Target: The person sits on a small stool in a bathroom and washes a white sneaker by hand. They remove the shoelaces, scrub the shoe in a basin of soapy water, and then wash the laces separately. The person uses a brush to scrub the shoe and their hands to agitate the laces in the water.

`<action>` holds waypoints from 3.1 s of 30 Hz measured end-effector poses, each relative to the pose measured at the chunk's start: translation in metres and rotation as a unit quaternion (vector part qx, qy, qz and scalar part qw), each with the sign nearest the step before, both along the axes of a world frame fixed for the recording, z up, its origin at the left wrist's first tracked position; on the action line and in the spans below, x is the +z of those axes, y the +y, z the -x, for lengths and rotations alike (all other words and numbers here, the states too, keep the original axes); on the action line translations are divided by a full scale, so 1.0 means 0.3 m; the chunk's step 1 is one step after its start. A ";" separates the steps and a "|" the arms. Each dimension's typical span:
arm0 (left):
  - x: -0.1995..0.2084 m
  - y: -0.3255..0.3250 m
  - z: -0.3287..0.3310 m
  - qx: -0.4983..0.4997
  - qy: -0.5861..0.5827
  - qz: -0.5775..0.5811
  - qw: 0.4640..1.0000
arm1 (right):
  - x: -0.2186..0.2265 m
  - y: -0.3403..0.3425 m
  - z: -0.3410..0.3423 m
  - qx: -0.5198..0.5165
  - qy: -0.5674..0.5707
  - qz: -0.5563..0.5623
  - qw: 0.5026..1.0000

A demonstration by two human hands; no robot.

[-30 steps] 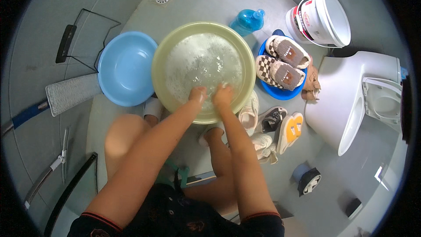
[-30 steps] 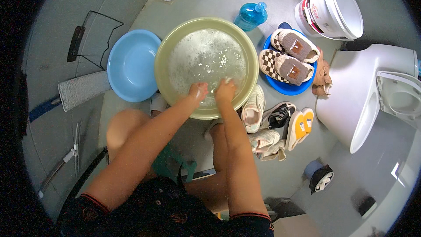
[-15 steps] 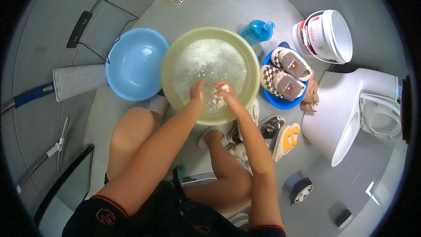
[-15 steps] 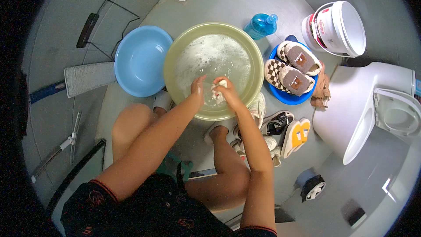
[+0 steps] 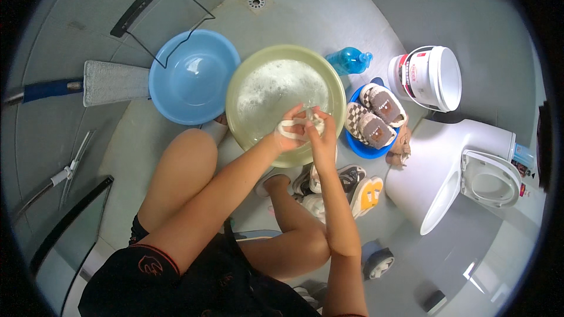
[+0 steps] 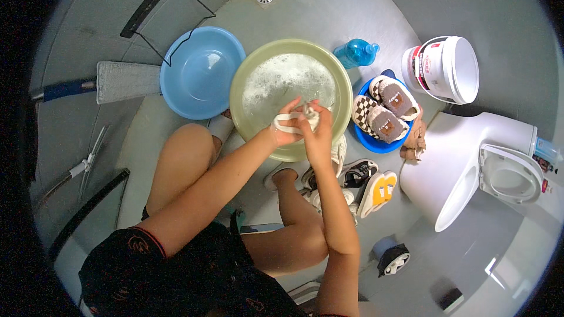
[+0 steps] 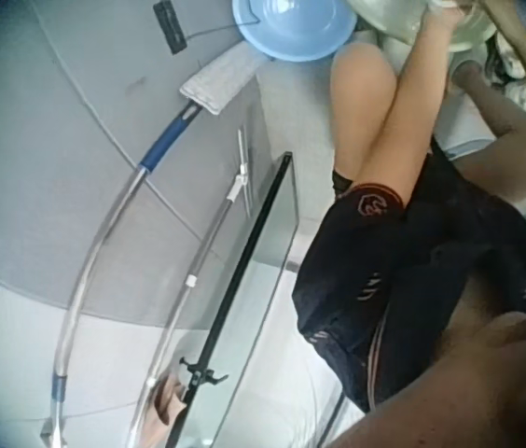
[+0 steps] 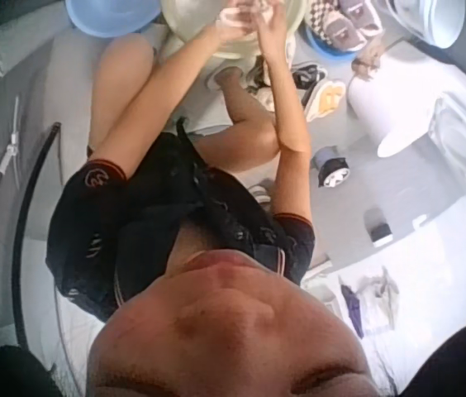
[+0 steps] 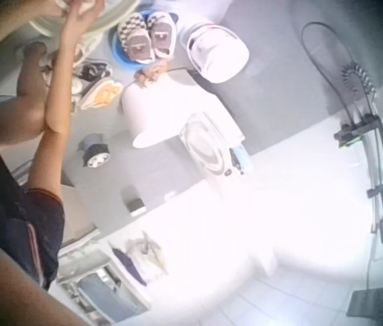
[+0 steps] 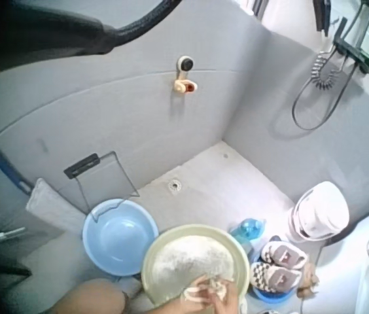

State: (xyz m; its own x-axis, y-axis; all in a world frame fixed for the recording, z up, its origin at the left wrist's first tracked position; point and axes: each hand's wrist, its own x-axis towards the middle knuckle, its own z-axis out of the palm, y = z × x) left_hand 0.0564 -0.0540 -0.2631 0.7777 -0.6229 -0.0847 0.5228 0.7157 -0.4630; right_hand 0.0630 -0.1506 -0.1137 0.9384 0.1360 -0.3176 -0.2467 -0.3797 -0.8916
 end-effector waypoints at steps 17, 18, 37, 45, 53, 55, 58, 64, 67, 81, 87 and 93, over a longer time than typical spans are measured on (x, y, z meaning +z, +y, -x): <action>0.285 0.044 0.077 -0.021 0.111 -0.317 0.942 | -0.337 -0.023 -0.012 -0.074 0.005 0.101 0.992; 0.272 0.026 0.089 -0.028 0.129 -0.331 0.934 | -0.362 -0.048 -0.025 -0.078 0.029 0.102 0.991; -0.217 0.101 0.223 -0.024 0.367 -0.508 0.779 | -0.913 -0.139 0.119 0.374 0.014 0.387 0.843; -0.173 0.101 0.173 -0.060 0.352 -0.512 0.781 | -0.855 -0.151 0.080 0.233 0.214 0.226 0.921; -0.193 0.053 0.147 0.020 0.256 -0.504 0.825 | -0.228 0.098 -0.001 0.204 0.164 -0.085 0.961; -0.187 0.032 0.120 -0.017 0.202 -0.542 0.816 | -0.181 0.122 0.035 0.256 0.091 -0.039 0.962; -0.150 0.017 0.035 -0.089 0.187 -0.577 0.790 | -0.210 0.111 0.056 0.215 -0.047 0.029 0.975; -0.224 0.123 0.080 0.012 0.092 -0.233 0.968 | -0.609 -0.123 -0.084 -0.076 0.055 0.108 0.990; -0.115 0.110 0.038 -0.032 0.303 -0.416 0.857 | -0.900 -0.269 -0.051 -0.184 0.107 0.185 0.959; 0.001 0.044 0.075 -0.046 0.296 -0.234 0.925 | -0.330 0.105 -0.075 -0.207 0.331 -0.338 0.857; 0.097 0.035 -0.008 0.030 0.179 -0.267 0.947 | -0.299 0.121 -0.080 -0.203 0.159 -0.201 0.945; 0.108 0.044 -0.034 0.006 0.180 -0.367 0.912 | -0.323 0.165 -0.029 -0.074 -0.052 0.113 0.989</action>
